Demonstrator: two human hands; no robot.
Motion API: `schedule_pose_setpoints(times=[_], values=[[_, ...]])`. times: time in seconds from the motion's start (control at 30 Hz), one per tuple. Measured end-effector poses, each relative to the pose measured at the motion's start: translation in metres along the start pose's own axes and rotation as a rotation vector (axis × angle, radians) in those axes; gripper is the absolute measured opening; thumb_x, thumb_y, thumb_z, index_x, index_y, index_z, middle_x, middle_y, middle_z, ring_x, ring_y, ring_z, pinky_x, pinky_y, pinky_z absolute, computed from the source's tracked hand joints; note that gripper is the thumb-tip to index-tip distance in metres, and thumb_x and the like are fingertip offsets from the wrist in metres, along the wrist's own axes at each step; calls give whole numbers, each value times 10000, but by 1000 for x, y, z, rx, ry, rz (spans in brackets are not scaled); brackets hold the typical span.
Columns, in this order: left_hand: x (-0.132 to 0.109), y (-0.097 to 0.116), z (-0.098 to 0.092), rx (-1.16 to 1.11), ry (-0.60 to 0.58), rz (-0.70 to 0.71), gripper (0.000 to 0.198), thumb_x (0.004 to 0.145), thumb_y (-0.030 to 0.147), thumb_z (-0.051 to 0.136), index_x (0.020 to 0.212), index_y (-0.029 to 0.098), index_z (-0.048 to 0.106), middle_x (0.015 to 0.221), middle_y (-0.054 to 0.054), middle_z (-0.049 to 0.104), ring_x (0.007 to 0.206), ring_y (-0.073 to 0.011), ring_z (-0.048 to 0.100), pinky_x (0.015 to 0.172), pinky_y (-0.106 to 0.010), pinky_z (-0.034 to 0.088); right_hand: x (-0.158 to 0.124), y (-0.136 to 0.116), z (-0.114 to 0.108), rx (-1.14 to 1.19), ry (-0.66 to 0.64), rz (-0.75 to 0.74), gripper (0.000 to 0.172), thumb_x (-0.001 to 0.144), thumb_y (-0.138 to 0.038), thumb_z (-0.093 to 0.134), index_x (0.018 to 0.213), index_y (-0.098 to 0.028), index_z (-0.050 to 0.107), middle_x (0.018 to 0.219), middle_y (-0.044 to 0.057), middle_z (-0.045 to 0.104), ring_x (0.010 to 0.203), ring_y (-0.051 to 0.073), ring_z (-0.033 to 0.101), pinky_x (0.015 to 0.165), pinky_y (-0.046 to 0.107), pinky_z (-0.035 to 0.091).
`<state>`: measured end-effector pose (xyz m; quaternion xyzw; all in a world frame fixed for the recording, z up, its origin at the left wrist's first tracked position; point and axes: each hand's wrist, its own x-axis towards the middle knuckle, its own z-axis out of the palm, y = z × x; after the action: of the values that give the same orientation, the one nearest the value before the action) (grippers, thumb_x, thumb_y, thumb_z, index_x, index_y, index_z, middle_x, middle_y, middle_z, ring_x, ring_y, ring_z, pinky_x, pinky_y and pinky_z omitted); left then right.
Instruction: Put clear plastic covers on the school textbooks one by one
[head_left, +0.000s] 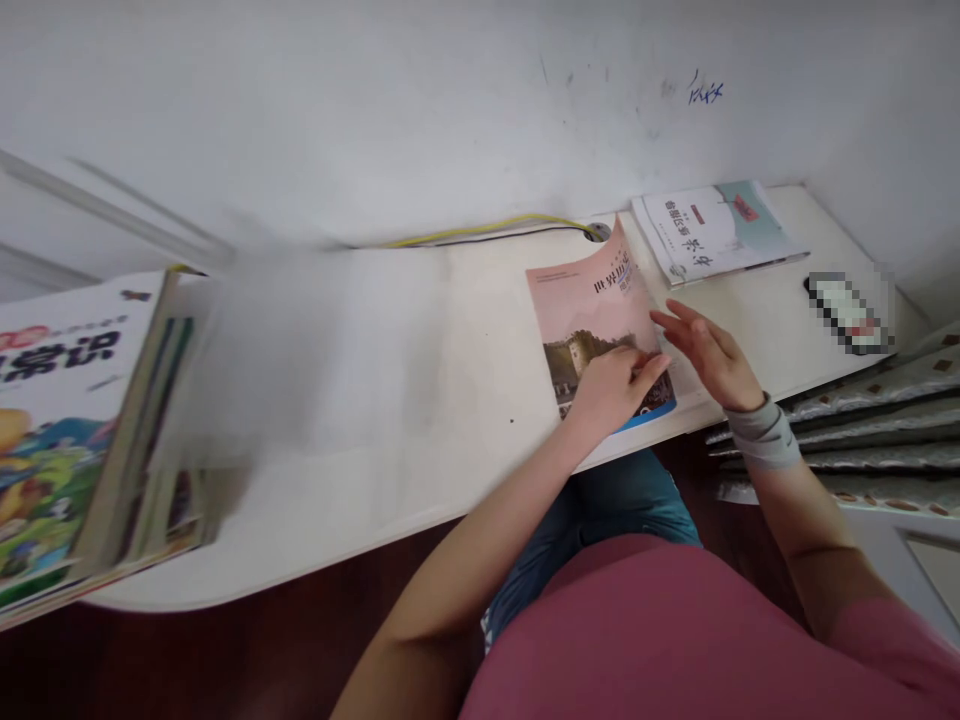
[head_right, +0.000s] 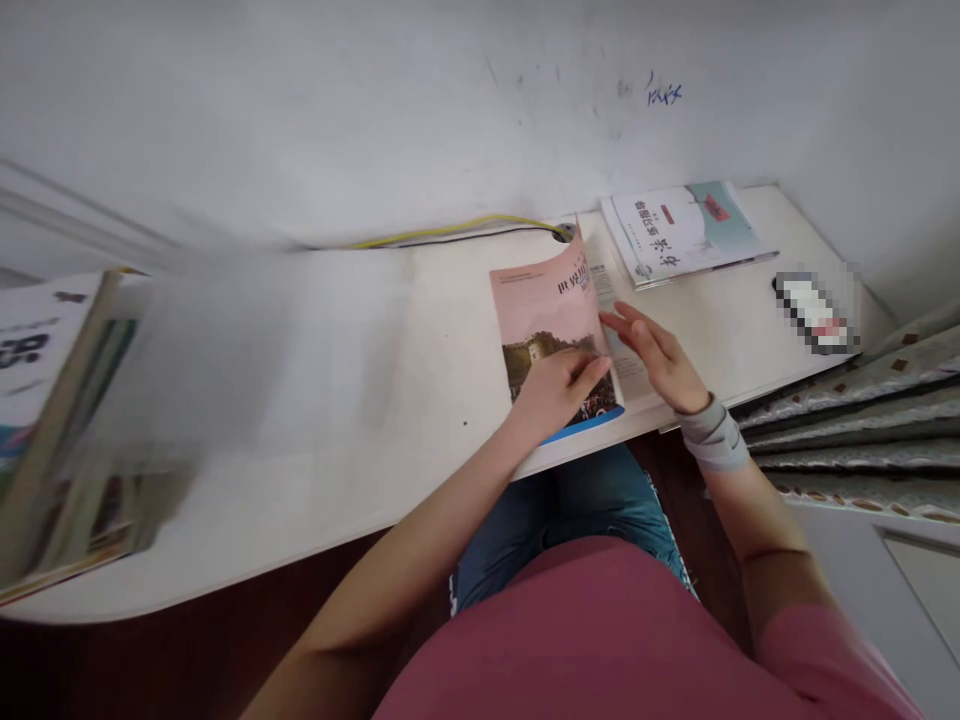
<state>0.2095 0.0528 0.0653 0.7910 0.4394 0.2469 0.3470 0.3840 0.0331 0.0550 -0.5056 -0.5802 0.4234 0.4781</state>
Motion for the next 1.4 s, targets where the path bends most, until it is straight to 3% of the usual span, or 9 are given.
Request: schedule_pose_setpoints(times=[0.17,0.53,0.67,0.8,0.9,1.07,1.17,1.3,1.4], values=[[10,3,4,-238,-64,-149,363,846,313,510,511,186,447,481,56,350,498,-98,369,537,-259,294,-13,5,15,48,27,-28,626,940,-618,317,1433,-244,405,1422,92,524,1343,205,453,1115,433,386],[10,-14,31,-466,29,-220,392,795,491,588,576,209,425,489,69,389,490,-105,385,506,-252,300,-37,-3,6,-577,260,-275,550,978,-486,294,1467,-241,345,1471,115,453,1399,234,366,1140,504,336],[4,-11,23,-229,77,-138,404,896,447,483,580,195,475,545,29,462,570,-135,467,589,-281,370,-40,-11,8,-786,267,-353,544,975,-436,341,1487,-257,308,1492,118,422,1437,273,283,1149,583,261],[-14,-21,-1,326,227,-74,327,907,358,505,667,168,621,808,-87,634,896,-249,573,811,-398,420,-25,-8,15,-892,-12,-411,511,950,-441,422,1437,-286,408,1548,96,336,1455,296,228,1138,579,271],[-35,-40,-21,543,272,-194,294,905,336,511,736,168,684,951,-133,660,1027,-314,554,865,-477,422,-2,1,30,-920,-246,-425,532,919,-500,471,1401,-274,464,1577,101,271,1463,320,188,1121,576,292],[-74,-80,-45,613,289,-337,209,883,328,566,900,174,706,1257,-150,613,1246,-366,471,993,-549,389,29,5,72,-1034,-462,-491,591,861,-556,553,1366,-254,507,1552,145,313,1439,373,234,1103,642,238],[-95,-98,-54,644,244,-344,393,909,421,521,1217,195,616,1466,-148,457,1396,-395,311,1075,-635,279,36,-3,99,-1136,-594,-581,575,839,-512,613,1336,-232,538,1522,163,366,1417,386,281,1096,659,223],[-114,-113,-63,685,144,-289,565,951,489,404,1419,174,437,1506,-144,398,1422,-326,305,1138,-581,230,35,-13,126,-1283,-727,-650,496,865,-397,613,1314,-195,553,1478,165,436,1384,366,349,1095,648,233],[-120,-121,-64,677,185,-246,569,964,480,378,1431,158,413,1469,-144,451,1393,-273,376,1161,-532,226,29,-15,143,-1300,-782,-677,449,906,-337,550,1324,-171,538,1448,157,480,1358,322,404,1107,615,243]])
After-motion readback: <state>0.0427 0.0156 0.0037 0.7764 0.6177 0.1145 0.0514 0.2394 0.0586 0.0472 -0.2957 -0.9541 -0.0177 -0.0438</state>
